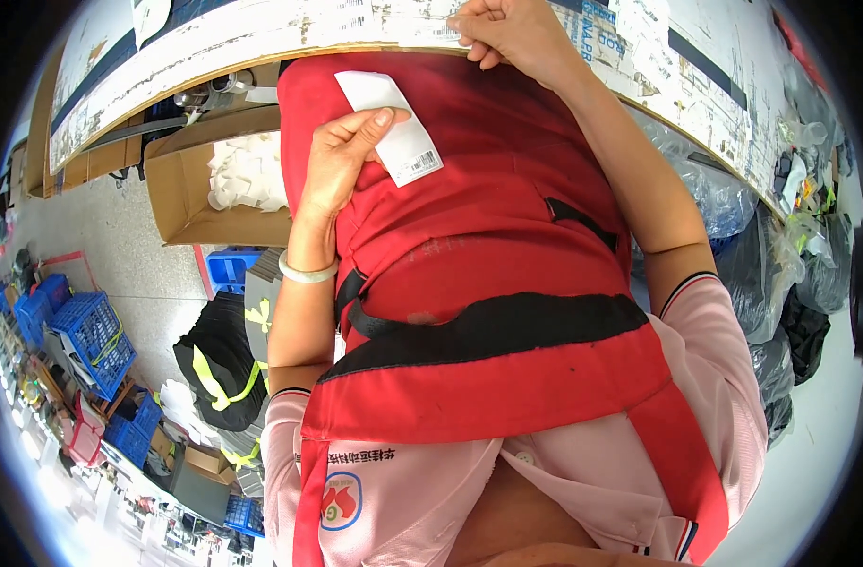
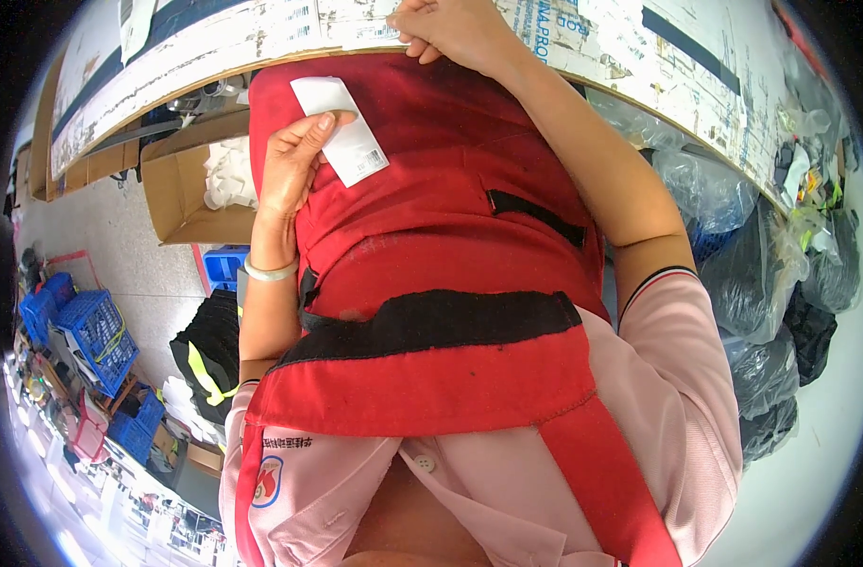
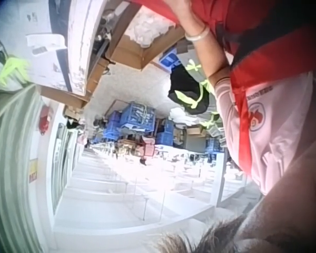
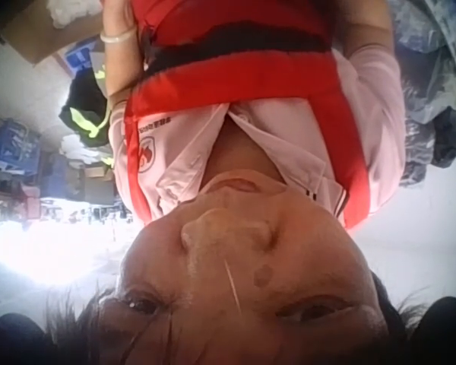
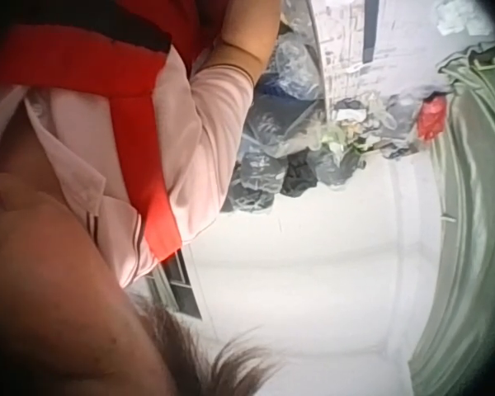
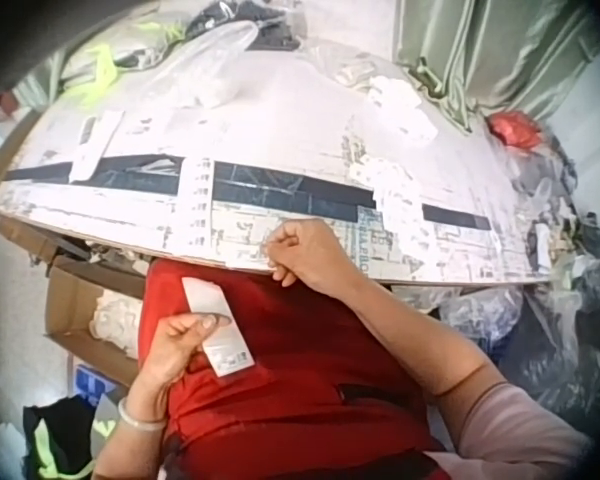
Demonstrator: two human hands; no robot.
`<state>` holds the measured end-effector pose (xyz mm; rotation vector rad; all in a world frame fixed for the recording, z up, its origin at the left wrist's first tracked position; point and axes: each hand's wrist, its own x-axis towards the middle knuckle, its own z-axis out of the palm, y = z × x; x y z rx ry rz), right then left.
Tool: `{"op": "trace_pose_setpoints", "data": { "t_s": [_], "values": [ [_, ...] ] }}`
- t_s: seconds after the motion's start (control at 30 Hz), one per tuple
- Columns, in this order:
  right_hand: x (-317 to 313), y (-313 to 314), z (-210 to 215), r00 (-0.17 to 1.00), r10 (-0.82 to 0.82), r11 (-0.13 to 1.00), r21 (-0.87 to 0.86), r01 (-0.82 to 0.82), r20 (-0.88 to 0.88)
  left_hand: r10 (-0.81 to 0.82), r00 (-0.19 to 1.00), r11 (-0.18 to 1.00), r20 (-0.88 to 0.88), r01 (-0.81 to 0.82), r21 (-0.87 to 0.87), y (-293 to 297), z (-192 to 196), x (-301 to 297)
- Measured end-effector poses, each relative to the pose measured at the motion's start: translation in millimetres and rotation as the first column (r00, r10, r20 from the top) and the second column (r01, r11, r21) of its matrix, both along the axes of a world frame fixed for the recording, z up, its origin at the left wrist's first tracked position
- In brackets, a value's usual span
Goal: Organizing and checking white garment labels/tags in an industrial workshop.
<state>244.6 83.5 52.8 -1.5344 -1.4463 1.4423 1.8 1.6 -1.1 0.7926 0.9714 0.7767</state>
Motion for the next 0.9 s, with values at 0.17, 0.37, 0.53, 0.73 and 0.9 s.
{"op": "trace_pose_setpoints", "data": {
  "t_s": [0.17, 0.37, 0.53, 0.73, 0.9],
  "values": [
    [-4.3, -1.3, 5.4, 0.999, -0.005, 1.0, 0.019, 0.005, 0.033, 0.013, 1.0, 1.0, 0.01, -0.013, 0.004, 0.1, -1.2, -0.5],
    [-11.2, -2.4, 10.3, 0.994, -0.009, 0.999, 0.032, 0.006, 0.112, -0.008, 1.0, 1.0, -0.017, 0.008, 0.005, 1.6, -4.3, -2.9],
    [8.6, -13.3, 6.7, 0.986, 0.139, 0.892, 0.444, -0.082, -0.096, 0.004, 0.999, 0.999, 0.044, -0.002, -0.048, 2.8, 0.4, 1.0],
    [60.2, -38.4, 29.0, 0.977, -0.182, 0.973, 0.125, 0.195, -0.11, 0.054, 0.998, 0.998, 0.019, -0.054, -0.043, 0.0, -9.6, -5.9],
    [184.9, -62.4, 8.4, 0.826, -0.534, 0.82, 0.35, 0.453, 0.183, -0.06, 0.997, 0.997, -0.053, 0.062, 0.049, 1.9, 8.6, -2.1]
  ]
}}
